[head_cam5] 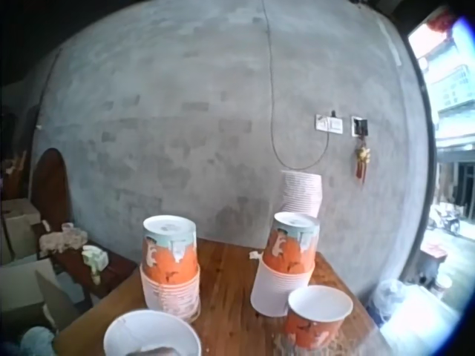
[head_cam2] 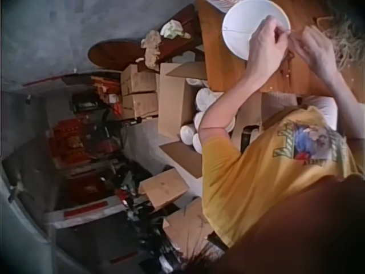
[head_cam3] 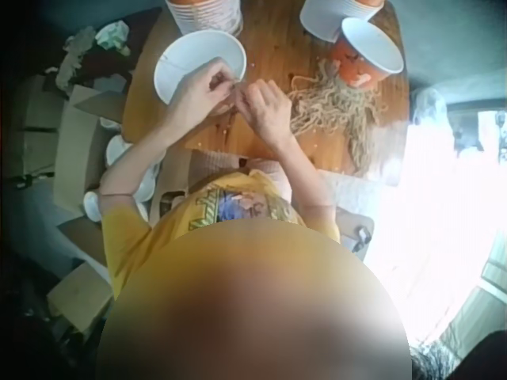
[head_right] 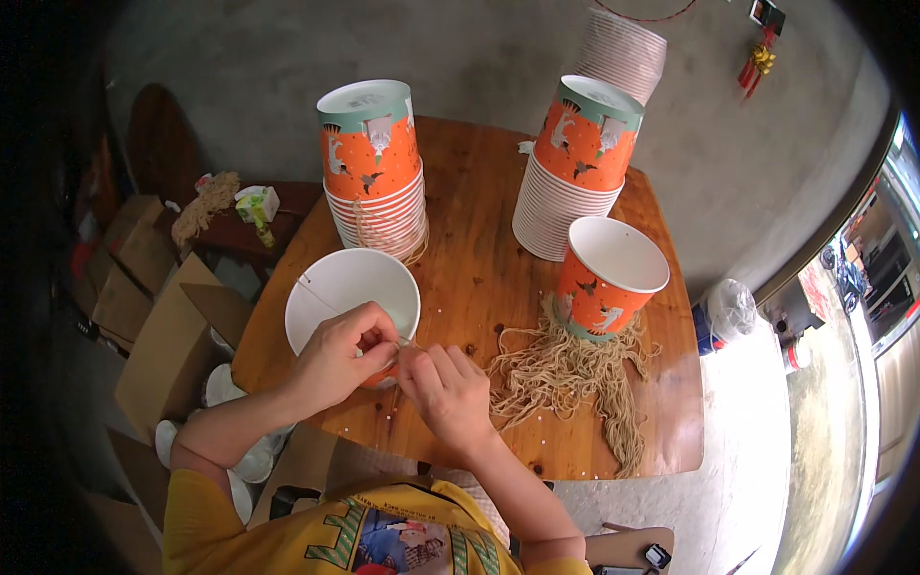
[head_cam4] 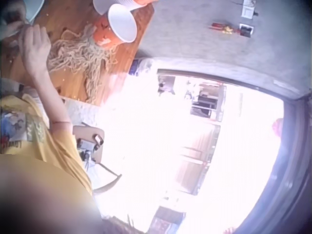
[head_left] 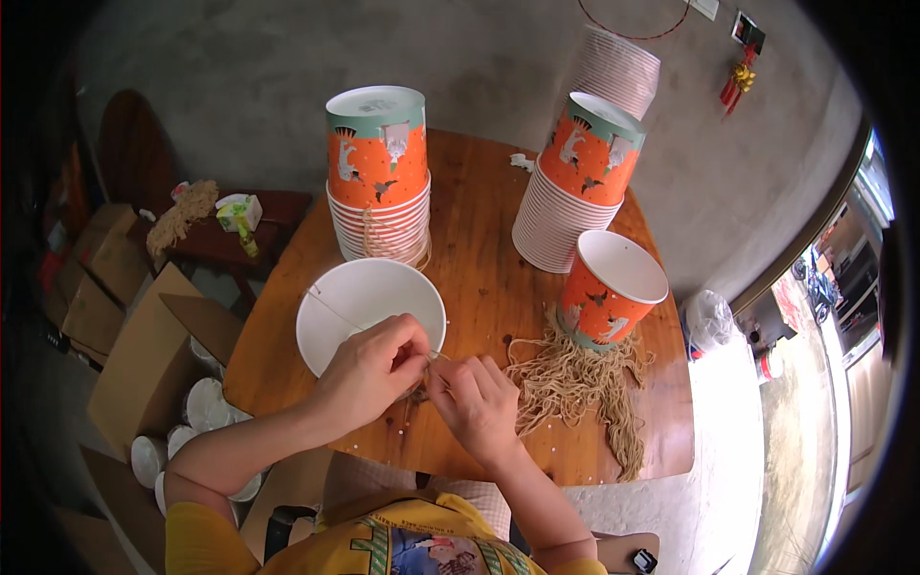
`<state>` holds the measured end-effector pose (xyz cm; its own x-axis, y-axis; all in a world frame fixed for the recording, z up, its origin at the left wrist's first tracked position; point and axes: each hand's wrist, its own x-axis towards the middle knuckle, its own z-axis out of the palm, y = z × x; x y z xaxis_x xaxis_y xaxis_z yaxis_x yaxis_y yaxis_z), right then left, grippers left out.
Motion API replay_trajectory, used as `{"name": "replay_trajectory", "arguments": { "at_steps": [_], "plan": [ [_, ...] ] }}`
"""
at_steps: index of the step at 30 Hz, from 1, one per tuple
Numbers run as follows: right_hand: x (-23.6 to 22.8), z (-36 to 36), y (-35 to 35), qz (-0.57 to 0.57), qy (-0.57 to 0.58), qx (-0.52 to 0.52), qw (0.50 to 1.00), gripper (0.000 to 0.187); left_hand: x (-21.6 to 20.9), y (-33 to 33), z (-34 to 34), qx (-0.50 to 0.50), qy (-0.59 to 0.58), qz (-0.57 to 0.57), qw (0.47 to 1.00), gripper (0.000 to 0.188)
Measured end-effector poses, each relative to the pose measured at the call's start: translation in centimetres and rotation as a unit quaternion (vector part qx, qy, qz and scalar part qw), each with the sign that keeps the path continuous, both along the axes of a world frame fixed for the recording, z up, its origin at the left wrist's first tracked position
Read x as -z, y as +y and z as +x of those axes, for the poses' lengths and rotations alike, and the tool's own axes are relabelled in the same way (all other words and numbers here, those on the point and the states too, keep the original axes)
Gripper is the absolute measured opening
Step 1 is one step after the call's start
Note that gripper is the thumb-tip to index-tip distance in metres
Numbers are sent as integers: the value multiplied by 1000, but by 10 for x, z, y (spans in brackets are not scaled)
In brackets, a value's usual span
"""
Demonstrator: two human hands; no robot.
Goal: The recorder is threading a thin string through pre-punched holes in paper cups to bundle or decorate them.
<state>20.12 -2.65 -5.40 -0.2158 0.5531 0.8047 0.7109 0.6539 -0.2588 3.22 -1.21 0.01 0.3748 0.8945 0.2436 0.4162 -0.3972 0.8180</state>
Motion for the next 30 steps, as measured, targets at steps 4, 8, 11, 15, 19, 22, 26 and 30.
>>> {"name": "replay_trajectory", "arguments": {
  "at_steps": [4, 8, 11, 15, 19, 22, 26, 30],
  "plan": [
    [2, -1, 0, 18, -10, -3, 1000, 28, 2, 2, 1, 1, -15, 28, 1000, 12],
    [2, -1, 0, 15, -14, 2, 1000, 29, 1, 2, 1, 5, -31, 12, 999, 11],
    [2, -2, 1, 1, 3, -5, 1000, 29, 4, 5, -2, 12, -32, 4, 999, 11],
    [-2, -5, -4, -175, 182, -64, 965, 17, 0, 7, -2, 28, -33, -19, 999, 13],
    [-4, -6, -3, -382, 411, -111, 821, 12, -1, 8, -2, 35, -62, -47, 996, 22],
    [-6, -8, -2, -395, 437, -121, 799, 12, 1, 10, -2, 39, -71, -53, 995, 28],
    [-7, -8, -2, -382, 442, -125, 802, 12, 3, 13, 0, 49, -82, -50, 994, 31],
    [-7, -7, -2, -385, 419, -107, 815, 13, 3, 12, 1, 39, -75, -55, 995, 33]
  ]
}}
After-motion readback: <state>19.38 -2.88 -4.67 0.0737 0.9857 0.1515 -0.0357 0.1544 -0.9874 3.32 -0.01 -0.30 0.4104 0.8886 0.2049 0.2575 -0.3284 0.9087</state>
